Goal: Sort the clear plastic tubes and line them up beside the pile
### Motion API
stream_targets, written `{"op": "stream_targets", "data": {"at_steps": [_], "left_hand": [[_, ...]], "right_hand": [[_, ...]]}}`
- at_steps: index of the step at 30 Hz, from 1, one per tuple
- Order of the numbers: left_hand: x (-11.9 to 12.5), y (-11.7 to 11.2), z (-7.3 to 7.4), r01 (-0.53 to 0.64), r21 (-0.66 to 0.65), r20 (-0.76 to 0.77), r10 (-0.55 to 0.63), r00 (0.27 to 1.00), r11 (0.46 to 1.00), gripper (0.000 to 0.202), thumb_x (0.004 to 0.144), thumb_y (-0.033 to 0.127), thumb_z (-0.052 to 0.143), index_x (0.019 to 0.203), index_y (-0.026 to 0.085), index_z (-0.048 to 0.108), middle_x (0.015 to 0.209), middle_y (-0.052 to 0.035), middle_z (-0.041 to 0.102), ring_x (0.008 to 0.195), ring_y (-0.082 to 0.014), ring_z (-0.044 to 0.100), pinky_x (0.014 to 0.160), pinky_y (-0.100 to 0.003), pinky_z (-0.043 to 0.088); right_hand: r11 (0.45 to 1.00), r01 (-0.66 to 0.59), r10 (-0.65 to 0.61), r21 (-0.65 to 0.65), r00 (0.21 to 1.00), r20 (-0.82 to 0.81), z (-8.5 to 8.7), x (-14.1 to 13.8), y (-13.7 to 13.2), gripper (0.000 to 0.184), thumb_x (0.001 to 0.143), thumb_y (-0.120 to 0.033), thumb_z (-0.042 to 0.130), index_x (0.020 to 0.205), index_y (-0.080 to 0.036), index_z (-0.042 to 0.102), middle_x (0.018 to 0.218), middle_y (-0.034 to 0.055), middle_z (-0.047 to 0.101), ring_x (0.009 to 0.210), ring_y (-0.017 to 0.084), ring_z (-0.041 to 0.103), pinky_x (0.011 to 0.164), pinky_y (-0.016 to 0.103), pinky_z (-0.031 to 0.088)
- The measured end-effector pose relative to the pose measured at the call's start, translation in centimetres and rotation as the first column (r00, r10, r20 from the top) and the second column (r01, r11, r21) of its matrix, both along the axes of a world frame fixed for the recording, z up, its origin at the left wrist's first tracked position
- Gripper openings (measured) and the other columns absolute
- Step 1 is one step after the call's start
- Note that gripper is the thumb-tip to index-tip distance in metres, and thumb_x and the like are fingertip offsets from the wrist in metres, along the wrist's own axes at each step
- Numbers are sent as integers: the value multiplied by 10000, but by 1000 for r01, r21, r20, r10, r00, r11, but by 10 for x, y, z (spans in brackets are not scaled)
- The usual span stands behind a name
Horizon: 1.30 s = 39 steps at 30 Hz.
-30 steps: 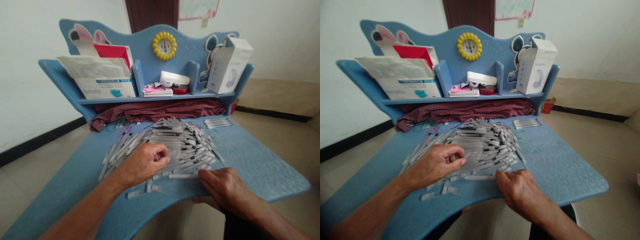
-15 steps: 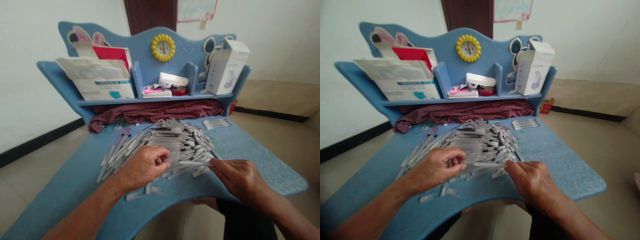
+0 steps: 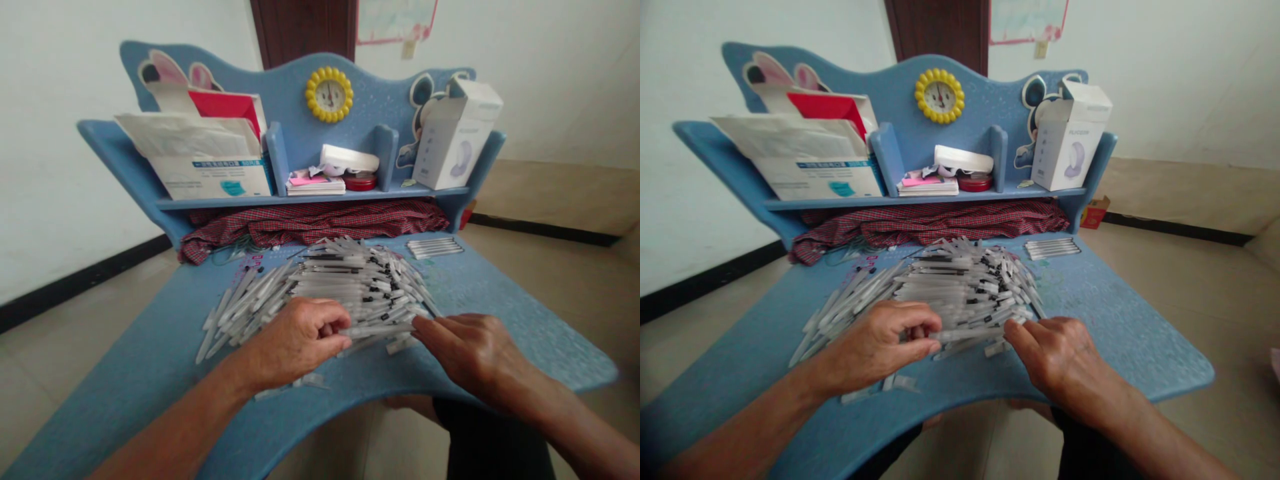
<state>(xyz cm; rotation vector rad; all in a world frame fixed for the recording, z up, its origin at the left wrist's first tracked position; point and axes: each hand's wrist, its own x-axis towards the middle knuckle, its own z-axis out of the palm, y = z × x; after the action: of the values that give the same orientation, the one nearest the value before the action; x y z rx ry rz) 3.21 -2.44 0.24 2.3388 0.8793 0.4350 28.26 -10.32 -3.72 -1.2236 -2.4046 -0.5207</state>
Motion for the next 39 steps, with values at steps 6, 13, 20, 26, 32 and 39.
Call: {"op": "stream_targets", "data": {"at_steps": [6,13,20,26,32,39], "left_hand": [[3,-2,4,-91,-260,45,107,993,961,80,703,197,613,742,135,644,618,42,545,542,-76,478,519,-183,370],[1,-4,5,-90,-522,178,211,961,848,173,720,295,609,797,141,625,551,60,502,481,-62,423,445,-178,317],[2,-5,-2,18,-737,331,337,881,676,159,673,268,657,728,130,602,524,17,605,378,-33,422,347,-132,297],[2,-7,-7,119,-804,385,357,851,582,125,662,222,674,678,122,600,505,3,625,326,-28,433,313,-117,291],[4,-6,-16,131,-835,354,339,872,535,133,665,221,670,672,128,575,498,11,627,313,-45,467,305,-121,316],[-2,-4,-11,85,-789,234,169,957,609,206,648,305,681,713,145,569,552,9,642,380,-67,516,366,-150,375]], "right_hand": [[999,-14,12,46,999,32,11,-4,4,245,893,-147,443,689,-180,573,555,-15,481,494,119,392,522,286,264],[988,-105,86,-117,983,-162,9,2,2,166,909,-165,430,879,-155,593,761,42,614,634,126,557,604,265,423],[988,-106,64,-108,940,-336,-6,-9,-16,182,933,-234,400,915,-170,569,738,37,679,553,113,600,541,230,466],[992,-128,121,1,934,-336,1,-21,-22,192,947,-217,384,870,-172,555,658,19,648,524,121,581,551,251,461],[989,-146,146,19,954,-261,1,-29,-26,198,928,-145,406,799,-176,554,554,-17,567,474,117,529,542,267,438],[984,-164,139,-69,952,-274,18,-24,-23,343,968,-243,327,754,-182,588,526,-4,569,458,112,527,472,249,418]]}}
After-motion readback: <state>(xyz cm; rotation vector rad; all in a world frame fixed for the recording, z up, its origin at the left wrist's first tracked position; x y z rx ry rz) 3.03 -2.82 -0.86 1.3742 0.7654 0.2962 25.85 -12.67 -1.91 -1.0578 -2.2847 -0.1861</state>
